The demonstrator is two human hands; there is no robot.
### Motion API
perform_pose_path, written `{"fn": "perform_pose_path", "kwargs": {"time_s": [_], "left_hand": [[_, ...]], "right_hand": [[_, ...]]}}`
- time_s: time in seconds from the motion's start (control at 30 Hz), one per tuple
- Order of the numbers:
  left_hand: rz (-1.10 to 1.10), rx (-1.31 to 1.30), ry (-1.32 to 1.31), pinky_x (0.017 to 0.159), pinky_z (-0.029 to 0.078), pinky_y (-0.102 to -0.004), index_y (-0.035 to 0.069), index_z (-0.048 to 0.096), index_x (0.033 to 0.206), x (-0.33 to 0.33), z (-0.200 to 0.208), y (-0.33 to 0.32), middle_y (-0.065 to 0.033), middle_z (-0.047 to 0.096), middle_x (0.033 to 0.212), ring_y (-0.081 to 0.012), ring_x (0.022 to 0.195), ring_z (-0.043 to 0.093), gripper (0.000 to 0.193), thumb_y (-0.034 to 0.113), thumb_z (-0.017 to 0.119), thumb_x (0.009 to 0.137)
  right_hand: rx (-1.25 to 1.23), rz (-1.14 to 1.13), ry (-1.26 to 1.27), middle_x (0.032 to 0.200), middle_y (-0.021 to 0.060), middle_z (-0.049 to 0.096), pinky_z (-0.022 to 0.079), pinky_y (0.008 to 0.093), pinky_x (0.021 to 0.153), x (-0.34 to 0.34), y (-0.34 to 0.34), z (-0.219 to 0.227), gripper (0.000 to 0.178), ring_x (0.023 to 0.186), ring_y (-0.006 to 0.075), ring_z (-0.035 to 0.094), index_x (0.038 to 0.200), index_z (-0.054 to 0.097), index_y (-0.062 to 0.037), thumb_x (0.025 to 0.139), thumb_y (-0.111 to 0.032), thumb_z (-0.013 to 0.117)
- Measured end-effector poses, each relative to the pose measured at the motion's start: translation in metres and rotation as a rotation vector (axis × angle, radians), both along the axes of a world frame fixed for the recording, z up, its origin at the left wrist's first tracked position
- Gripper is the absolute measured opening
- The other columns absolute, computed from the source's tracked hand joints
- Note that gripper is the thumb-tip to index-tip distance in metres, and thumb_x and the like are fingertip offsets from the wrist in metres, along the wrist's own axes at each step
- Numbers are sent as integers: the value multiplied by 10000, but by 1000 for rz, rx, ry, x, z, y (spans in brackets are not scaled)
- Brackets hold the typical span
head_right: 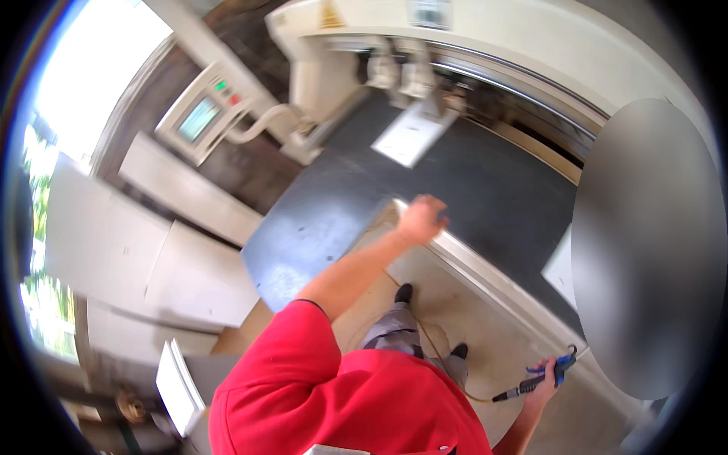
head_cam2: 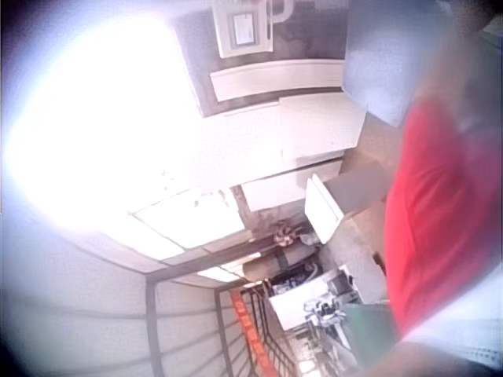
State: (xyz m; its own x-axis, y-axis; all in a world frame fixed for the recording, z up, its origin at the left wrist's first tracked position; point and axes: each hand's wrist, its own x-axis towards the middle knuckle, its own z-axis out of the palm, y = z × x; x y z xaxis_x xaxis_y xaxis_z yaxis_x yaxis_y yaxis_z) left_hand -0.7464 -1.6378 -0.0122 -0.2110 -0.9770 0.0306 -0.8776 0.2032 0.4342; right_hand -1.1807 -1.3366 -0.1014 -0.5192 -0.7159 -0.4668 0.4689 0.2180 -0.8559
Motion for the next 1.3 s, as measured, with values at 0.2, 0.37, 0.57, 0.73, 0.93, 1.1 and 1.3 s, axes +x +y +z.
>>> {"fn": "perform_pose_path", "kwargs": {"time_s": [0.2,0.37,0.57,0.73,0.93,1.1,1.3], "left_hand": [[711,-577,-131,944,454,-431,47,661,938,403,111,-6,-162,583,1177,-365,1123,510,252,106,645,693],[897,-693,-301,1031,395,-424,64,660,991,565,170,-19,-159,535,1287,-371,1198,468,315,160,644,691],[855,-701,-383,1050,389,-448,74,664,1037,645,188,-60,-172,442,1427,-410,1277,408,365,190,653,691],[926,-623,-315,1055,389,-461,78,655,1091,661,192,-78,-186,368,1479,-434,1298,383,408,186,658,698],[788,-876,-354,1026,413,-443,34,615,1087,638,172,-75,-189,502,1333,-393,1231,462,402,114,665,696],[326,-357,-35,848,496,-438,59,633,1006,453,121,-70,-167,619,1026,-354,994,584,349,72,659,658],[-579,-92,262,856,483,-431,20,625,1017,130,-5,-25,-138,621,1041,-324,1004,582,309,112,655,724]], "right_hand": [[61,273,57,821,60,589,467,307,669,129,-105,49,283,711,142,555,1113,596,-22,948,-250,625],[-35,520,191,816,55,604,441,274,696,242,-178,67,264,726,138,553,1133,595,-28,951,-217,611],[1,625,305,808,51,608,438,270,698,314,-197,86,256,735,133,558,1138,592,-35,953,-211,598],[34,611,361,814,49,613,435,262,690,334,-199,93,274,739,131,562,1135,591,-29,944,-225,609],[48,549,311,810,72,640,468,285,690,339,-193,91,252,729,145,586,1115,598,2,922,-157,637],[53,561,321,797,48,624,458,277,674,335,-178,106,251,715,137,579,1111,605,-22,930,-194,629],[173,439,267,637,1,543,416,270,562,252,-149,106,175,573,106,516,836,601,-40,918,-183,660]]}}
